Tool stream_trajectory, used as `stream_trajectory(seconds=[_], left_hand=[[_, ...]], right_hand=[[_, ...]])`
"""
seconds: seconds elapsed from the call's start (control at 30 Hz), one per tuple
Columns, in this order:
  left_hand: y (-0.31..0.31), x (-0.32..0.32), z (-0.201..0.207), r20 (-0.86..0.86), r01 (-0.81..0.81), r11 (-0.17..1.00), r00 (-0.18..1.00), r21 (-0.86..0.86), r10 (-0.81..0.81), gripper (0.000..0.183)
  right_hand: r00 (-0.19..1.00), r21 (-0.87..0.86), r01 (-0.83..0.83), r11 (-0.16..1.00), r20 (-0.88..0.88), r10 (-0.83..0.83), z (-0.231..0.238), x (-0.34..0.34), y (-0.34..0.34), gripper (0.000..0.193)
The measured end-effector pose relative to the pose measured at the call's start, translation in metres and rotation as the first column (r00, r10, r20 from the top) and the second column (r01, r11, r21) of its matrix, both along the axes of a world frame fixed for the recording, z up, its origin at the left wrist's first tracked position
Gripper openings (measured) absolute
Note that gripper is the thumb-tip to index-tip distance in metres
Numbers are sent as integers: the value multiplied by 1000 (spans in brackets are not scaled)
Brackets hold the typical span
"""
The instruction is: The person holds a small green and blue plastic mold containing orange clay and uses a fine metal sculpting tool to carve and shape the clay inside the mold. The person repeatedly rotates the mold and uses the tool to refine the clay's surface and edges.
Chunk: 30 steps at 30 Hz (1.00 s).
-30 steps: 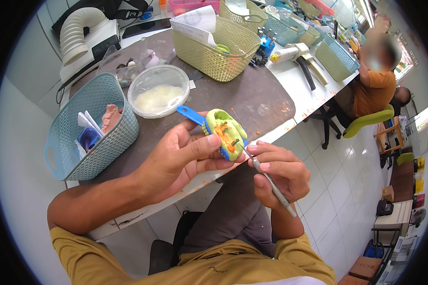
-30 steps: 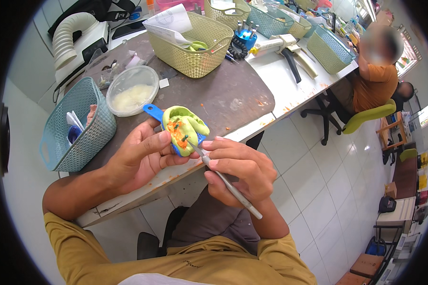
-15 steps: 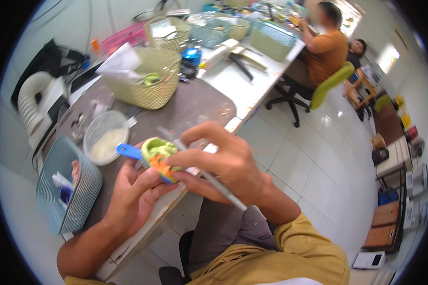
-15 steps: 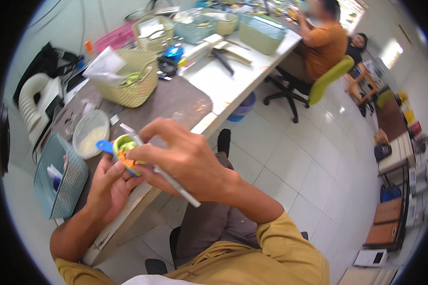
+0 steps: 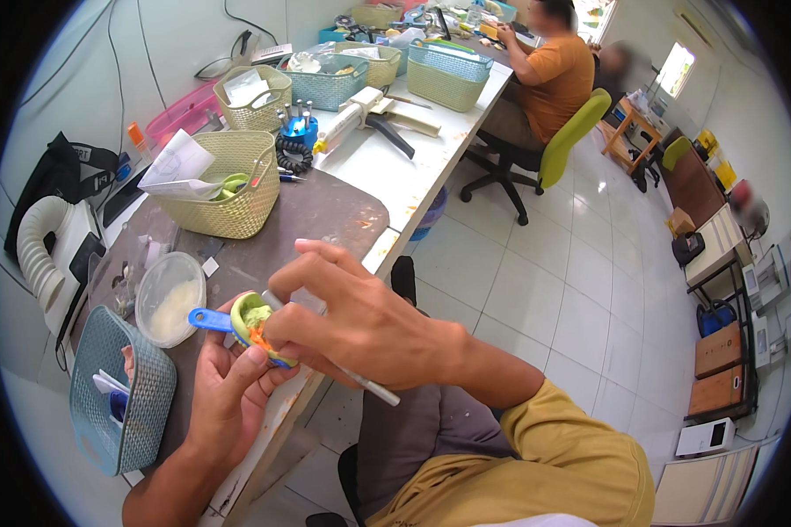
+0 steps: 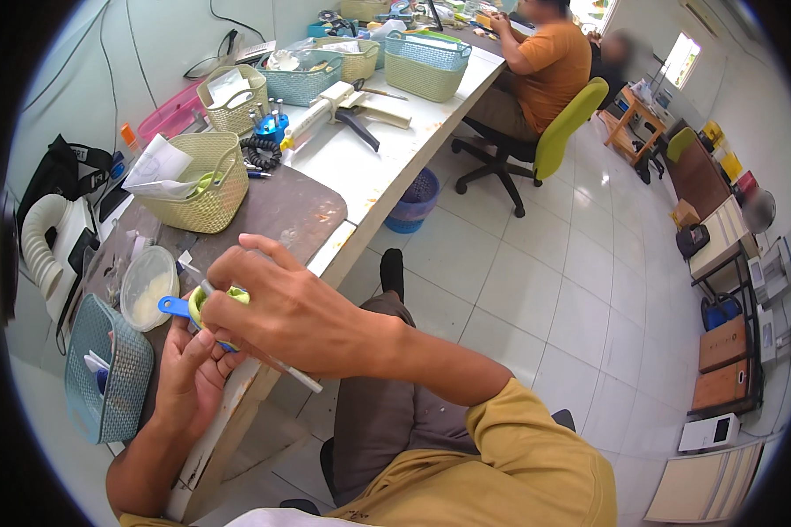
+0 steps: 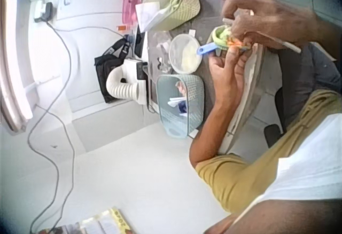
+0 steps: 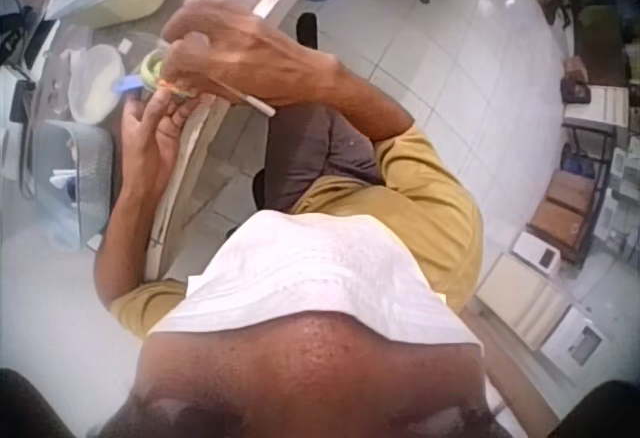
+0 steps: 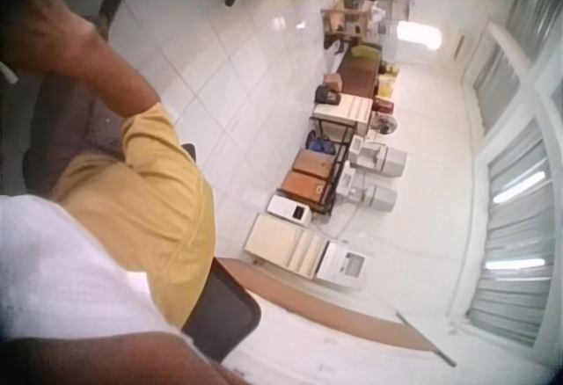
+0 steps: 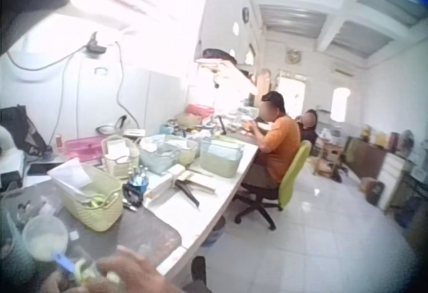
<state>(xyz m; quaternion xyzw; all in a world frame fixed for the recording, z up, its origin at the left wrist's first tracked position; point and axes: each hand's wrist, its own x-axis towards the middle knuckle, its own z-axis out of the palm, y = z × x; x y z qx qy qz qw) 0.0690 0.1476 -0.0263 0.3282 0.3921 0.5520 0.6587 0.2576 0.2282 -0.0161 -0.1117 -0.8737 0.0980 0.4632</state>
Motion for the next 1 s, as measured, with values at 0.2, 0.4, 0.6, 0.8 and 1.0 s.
stream_trajectory(seconds=[0.2, 0.4, 0.6, 0.8, 1.0], left_hand=[[1, 1, 4, -6, 30, 1000, 1000, -2, -30, 66], [3, 2, 3, -10, 15, 1000, 1000, -7, -15, 68], [1, 5, 5, -11, 7, 1000, 1000, -9, -7, 71], [5, 10, 11, -11, 34, 999, 999, 24, -34, 73], [8, 4, 5, 61, 27, 1000, 998, -16, -26, 72]], right_hand=[[988, -46, 103, 994, -114, -107, -8, 17, 6, 17], [920, -209, 285, 936, -215, -328, -23, 33, 2, 17], [561, -575, -114, 810, -711, -425, -84, 48, 8, 40], [261, -729, -547, 412, -616, -743, -133, 54, 41, 40], [221, -713, -624, 321, -555, -802, -148, 41, 64, 54]])
